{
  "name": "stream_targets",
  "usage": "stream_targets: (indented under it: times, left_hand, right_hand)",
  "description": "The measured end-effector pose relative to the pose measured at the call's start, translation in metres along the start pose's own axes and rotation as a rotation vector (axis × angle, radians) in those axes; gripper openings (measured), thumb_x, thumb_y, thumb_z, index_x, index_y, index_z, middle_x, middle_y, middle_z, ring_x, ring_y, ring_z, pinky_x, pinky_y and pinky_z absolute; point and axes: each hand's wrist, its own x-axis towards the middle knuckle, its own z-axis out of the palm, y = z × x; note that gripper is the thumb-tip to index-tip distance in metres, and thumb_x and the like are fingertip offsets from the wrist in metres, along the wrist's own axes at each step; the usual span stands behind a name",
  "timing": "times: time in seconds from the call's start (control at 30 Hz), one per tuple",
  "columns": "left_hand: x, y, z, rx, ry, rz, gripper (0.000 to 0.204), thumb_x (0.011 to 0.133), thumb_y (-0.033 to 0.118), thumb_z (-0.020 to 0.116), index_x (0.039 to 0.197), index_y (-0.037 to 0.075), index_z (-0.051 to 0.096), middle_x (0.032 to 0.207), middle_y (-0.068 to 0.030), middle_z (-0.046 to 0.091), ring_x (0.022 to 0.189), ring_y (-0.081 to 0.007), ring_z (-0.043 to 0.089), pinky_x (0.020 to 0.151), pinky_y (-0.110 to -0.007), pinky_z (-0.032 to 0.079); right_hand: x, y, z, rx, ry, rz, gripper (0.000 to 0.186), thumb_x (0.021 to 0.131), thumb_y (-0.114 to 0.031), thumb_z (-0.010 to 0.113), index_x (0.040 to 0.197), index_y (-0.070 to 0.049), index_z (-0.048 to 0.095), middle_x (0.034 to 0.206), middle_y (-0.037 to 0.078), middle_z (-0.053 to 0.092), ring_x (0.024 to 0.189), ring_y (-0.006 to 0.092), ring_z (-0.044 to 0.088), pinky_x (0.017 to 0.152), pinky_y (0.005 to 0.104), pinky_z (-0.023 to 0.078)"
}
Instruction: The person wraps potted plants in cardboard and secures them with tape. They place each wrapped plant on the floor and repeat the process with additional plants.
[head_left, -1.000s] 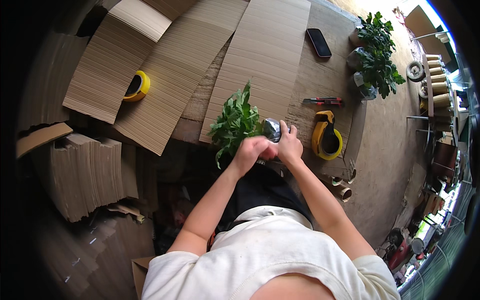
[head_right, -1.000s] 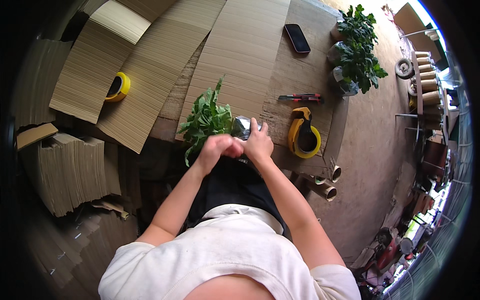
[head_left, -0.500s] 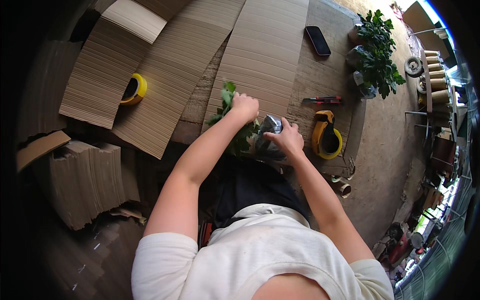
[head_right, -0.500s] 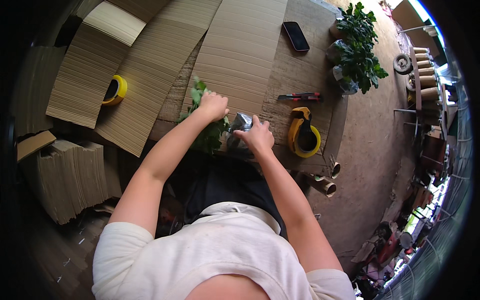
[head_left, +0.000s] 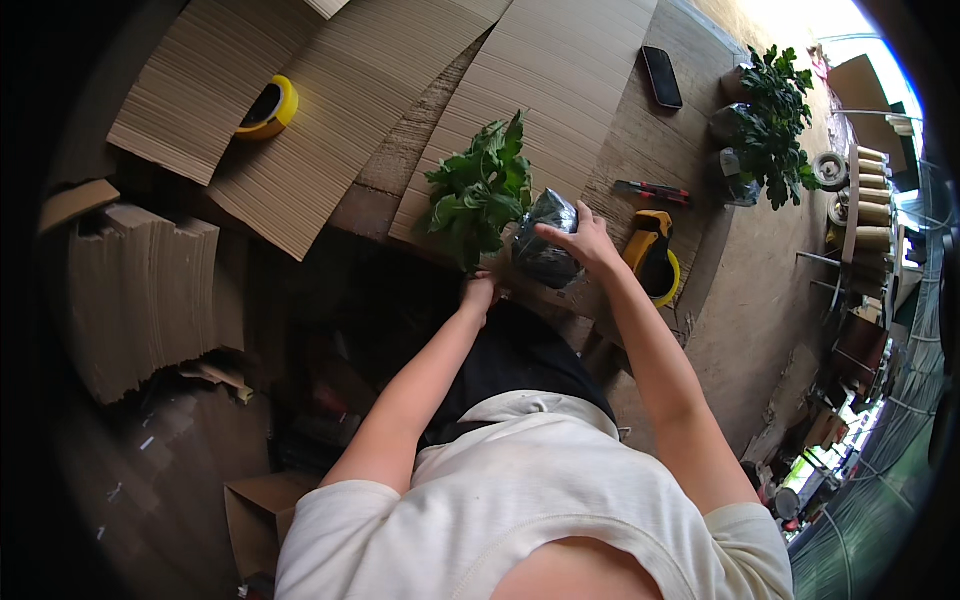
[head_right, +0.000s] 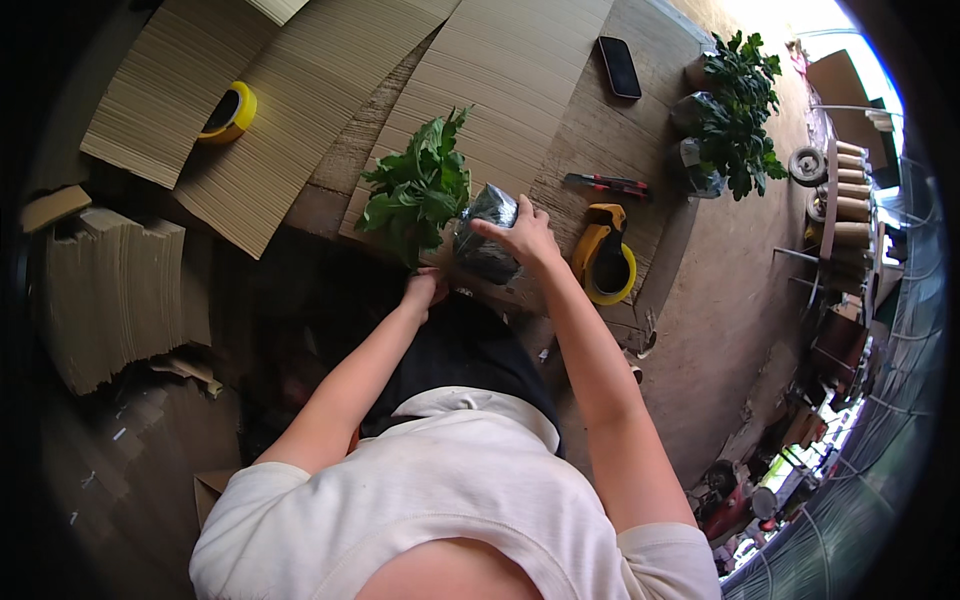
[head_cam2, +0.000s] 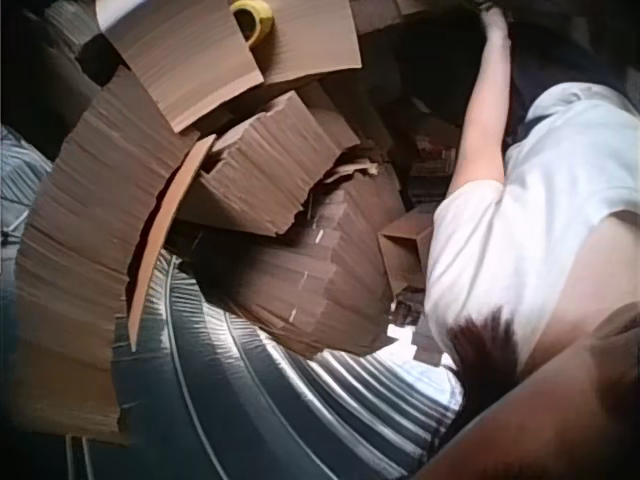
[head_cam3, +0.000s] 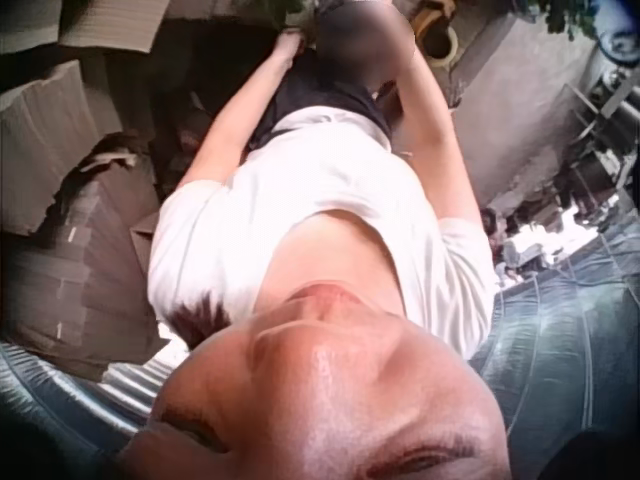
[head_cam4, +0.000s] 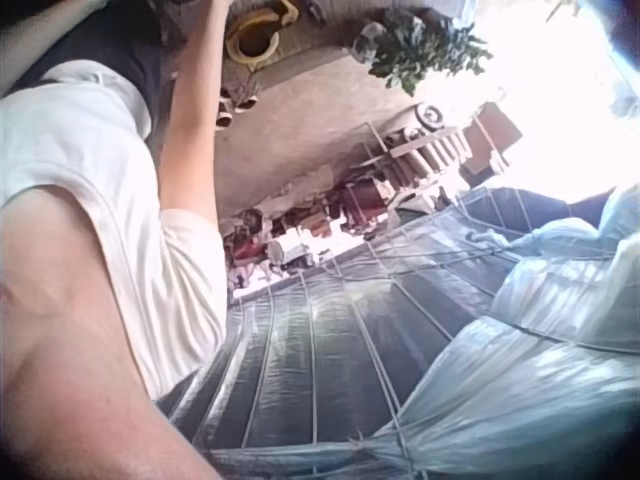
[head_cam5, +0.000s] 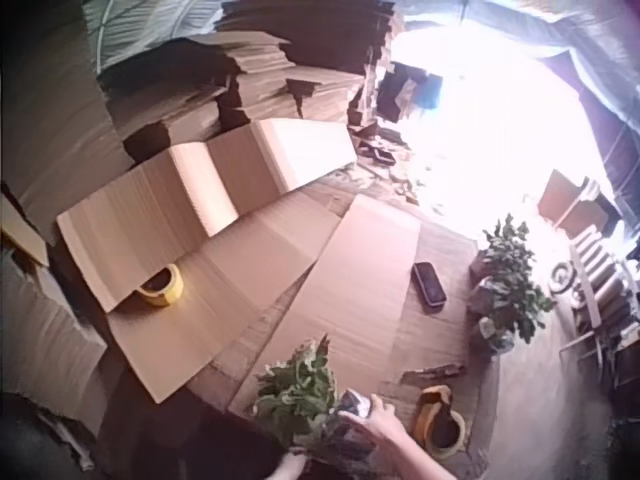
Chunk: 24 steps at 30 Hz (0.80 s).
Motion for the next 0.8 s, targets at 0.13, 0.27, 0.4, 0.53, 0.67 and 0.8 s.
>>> stream_targets:
  times: [0.13,0.27,0.4,0.53,0.67,0.8]
  left_hand:
    - [-0.027,0.024,0.031,-0.003,0.095,0.039,0.011,0.085,0.024,0.058,0.092,0.015,0.059,0.071,0.0015,0.058,0.055,-0.0112,0.054,0.047,-0.025,0.042]
    - [-0.035,0.049,0.035,0.052,0.11,0.021,0.015,0.085,0.028,0.06,0.093,0.016,0.06,0.069,0.0014,0.059,0.053,-0.0119,0.055,0.047,-0.026,0.043]
    - [-0.034,0.037,0.033,-0.032,0.175,-0.014,0.013,0.085,0.024,0.059,0.091,0.013,0.06,0.069,0.0003,0.059,0.054,-0.0117,0.055,0.047,-0.025,0.044]
    - [-0.024,0.018,0.033,-0.202,0.233,-0.009,0.01,0.085,0.019,0.058,0.087,0.009,0.06,0.069,-0.0002,0.058,0.055,-0.0111,0.054,0.047,-0.023,0.044]
    - [-0.024,0.011,0.041,-0.405,0.25,0.004,0.007,0.084,0.015,0.058,0.084,0.009,0.06,0.066,0.0009,0.056,0.055,-0.0112,0.053,0.048,-0.023,0.043]
    - [-0.022,-0.003,0.042,-0.488,0.224,0.062,0.007,0.083,0.013,0.057,0.086,0.007,0.061,0.068,0.0005,0.056,0.058,-0.0112,0.053,0.053,-0.024,0.044]
  right_hand:
    - [-0.037,0.004,0.003,-0.264,0.115,-0.337,0.129,0.046,-0.052,0.085,0.145,-0.007,0.015,0.14,0.027,0.025,0.13,0.0444,0.025,0.106,0.0489,0.029]
    - [-0.049,-0.007,0.016,-0.341,0.206,-0.273,0.134,0.042,-0.035,0.09,0.146,-0.014,0.008,0.145,0.021,0.018,0.132,0.0448,0.021,0.097,0.0568,0.037]
    - [-0.04,0.002,0.021,-0.226,0.228,-0.383,0.121,0.05,-0.043,0.086,0.144,-0.013,0.015,0.145,0.021,0.019,0.131,0.0459,0.021,0.101,0.0525,0.035]
    - [-0.024,-0.005,0.024,-0.092,0.253,-0.202,0.106,0.056,-0.055,0.078,0.139,-0.013,0.028,0.139,0.021,0.029,0.129,0.0421,0.028,0.104,0.0486,0.03]
    - [-0.033,-0.036,0.014,-0.122,0.192,0.009,0.1,0.056,-0.061,0.075,0.138,-0.019,0.034,0.133,0.021,0.039,0.123,0.0367,0.042,0.102,0.0438,0.034]
    - [-0.029,-0.026,0.003,-0.083,0.206,-0.276,0.082,0.06,-0.052,0.075,0.126,-0.017,0.039,0.118,0.02,0.045,0.102,0.0367,0.052,0.087,0.0419,0.042]
